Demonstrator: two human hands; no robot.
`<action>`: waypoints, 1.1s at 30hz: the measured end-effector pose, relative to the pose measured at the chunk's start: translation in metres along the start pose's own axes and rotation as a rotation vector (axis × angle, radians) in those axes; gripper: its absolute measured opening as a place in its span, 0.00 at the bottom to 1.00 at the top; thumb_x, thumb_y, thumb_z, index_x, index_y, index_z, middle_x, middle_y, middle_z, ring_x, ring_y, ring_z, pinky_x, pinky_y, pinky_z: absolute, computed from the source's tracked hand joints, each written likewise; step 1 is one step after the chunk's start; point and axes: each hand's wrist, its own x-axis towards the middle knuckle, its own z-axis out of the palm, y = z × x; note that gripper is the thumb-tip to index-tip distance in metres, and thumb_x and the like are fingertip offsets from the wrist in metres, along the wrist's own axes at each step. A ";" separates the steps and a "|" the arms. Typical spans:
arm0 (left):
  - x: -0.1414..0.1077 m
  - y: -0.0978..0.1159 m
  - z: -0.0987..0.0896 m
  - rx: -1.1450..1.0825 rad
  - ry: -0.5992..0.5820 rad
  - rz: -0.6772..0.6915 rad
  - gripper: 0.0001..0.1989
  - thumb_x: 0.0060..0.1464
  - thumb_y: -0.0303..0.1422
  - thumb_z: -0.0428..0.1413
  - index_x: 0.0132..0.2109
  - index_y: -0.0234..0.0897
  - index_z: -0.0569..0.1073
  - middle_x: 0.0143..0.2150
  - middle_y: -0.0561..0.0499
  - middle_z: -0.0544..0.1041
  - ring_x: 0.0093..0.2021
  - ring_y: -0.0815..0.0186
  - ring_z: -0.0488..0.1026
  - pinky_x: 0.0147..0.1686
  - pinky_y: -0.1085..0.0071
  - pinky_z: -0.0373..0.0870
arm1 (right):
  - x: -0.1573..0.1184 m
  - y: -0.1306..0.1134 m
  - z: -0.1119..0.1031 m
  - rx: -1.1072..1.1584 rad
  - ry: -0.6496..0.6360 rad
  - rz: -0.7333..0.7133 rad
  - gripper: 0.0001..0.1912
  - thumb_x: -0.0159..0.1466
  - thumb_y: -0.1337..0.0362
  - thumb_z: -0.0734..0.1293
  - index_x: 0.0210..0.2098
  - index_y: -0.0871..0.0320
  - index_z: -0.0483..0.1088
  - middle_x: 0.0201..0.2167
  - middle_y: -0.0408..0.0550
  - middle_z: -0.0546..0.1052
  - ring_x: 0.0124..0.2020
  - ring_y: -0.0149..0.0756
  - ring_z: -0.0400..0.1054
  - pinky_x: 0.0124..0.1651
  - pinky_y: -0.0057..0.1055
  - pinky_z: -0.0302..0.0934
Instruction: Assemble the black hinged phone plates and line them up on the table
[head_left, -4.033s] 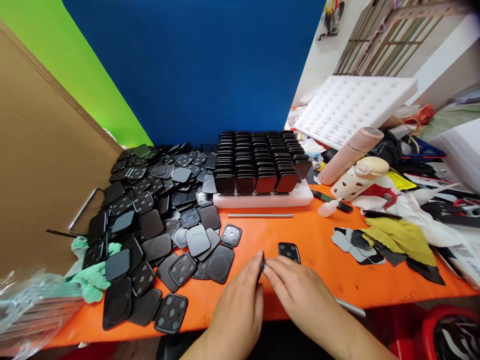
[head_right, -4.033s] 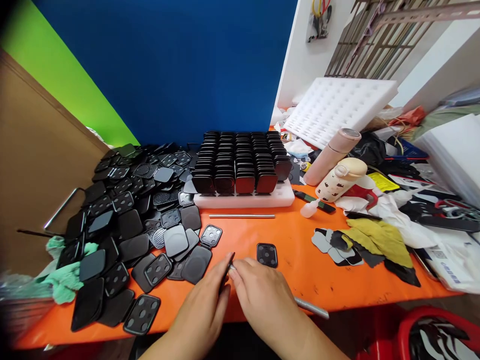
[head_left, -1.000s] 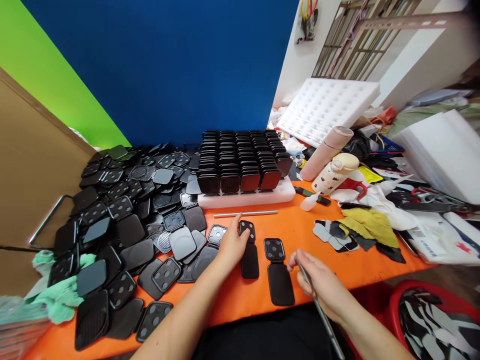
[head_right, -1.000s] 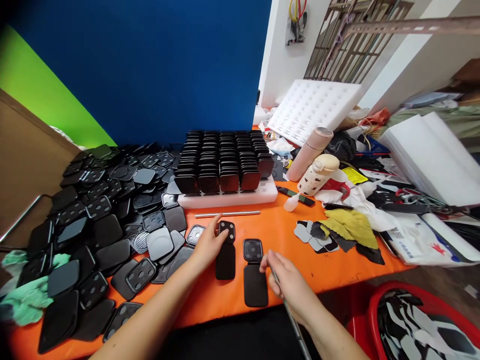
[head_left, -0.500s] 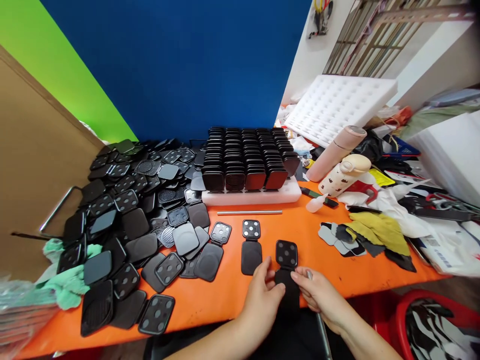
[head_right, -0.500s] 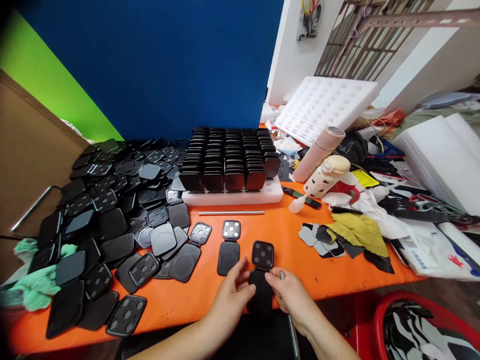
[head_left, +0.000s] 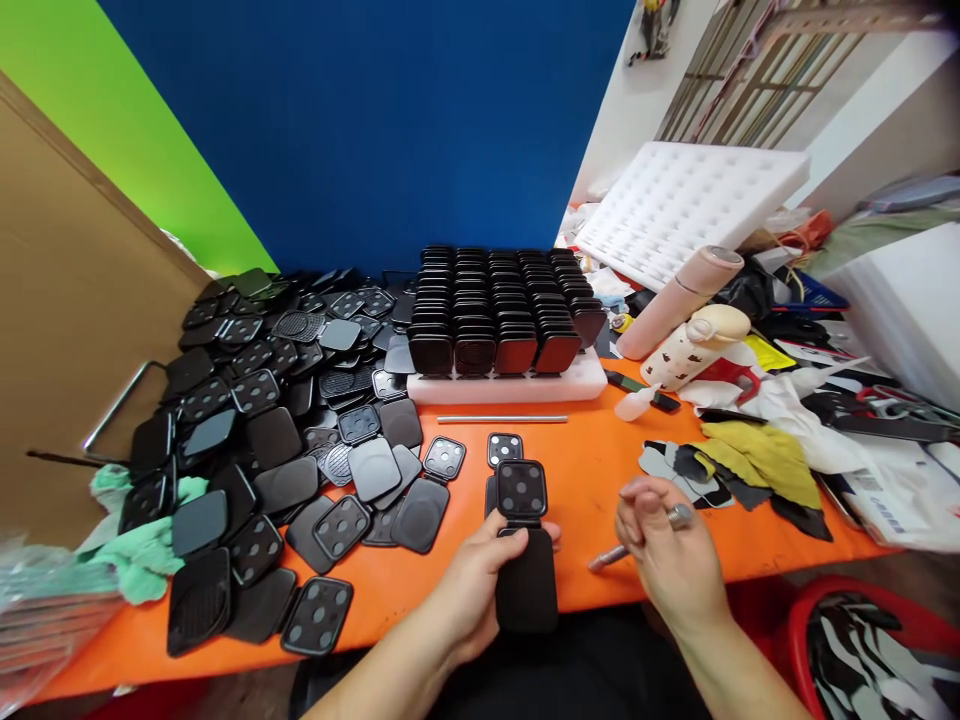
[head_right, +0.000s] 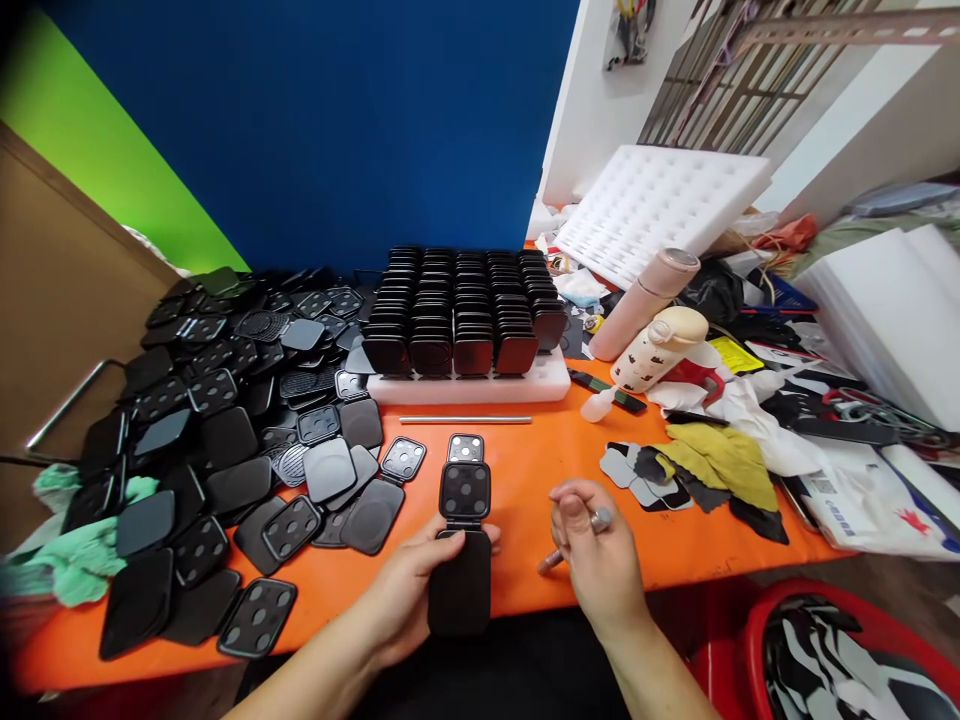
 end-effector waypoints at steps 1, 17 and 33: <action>-0.001 0.001 -0.001 -0.019 -0.005 -0.009 0.10 0.52 0.29 0.55 0.42 0.33 0.72 0.45 0.43 0.77 0.46 0.60 0.72 0.41 0.69 0.65 | 0.000 0.004 0.002 0.016 -0.006 -0.032 0.16 0.60 0.47 0.63 0.34 0.53 0.64 0.17 0.36 0.57 0.17 0.26 0.51 0.16 0.20 0.49; -0.024 0.003 -0.020 1.128 -0.022 0.469 0.35 0.54 0.20 0.44 0.66 0.48 0.47 0.64 0.51 0.58 0.62 0.64 0.56 0.61 0.62 0.51 | -0.012 -0.031 0.061 -1.144 -0.650 -0.131 0.14 0.68 0.62 0.50 0.35 0.55 0.64 0.32 0.46 0.71 0.33 0.38 0.67 0.35 0.32 0.57; -0.024 -0.013 -0.021 0.933 0.034 0.480 0.30 0.57 0.22 0.44 0.65 0.42 0.49 0.64 0.47 0.60 0.63 0.59 0.55 0.62 0.59 0.48 | -0.027 -0.013 0.063 -1.249 -0.687 -0.200 0.15 0.68 0.60 0.51 0.31 0.55 0.64 0.29 0.46 0.72 0.29 0.36 0.67 0.31 0.30 0.53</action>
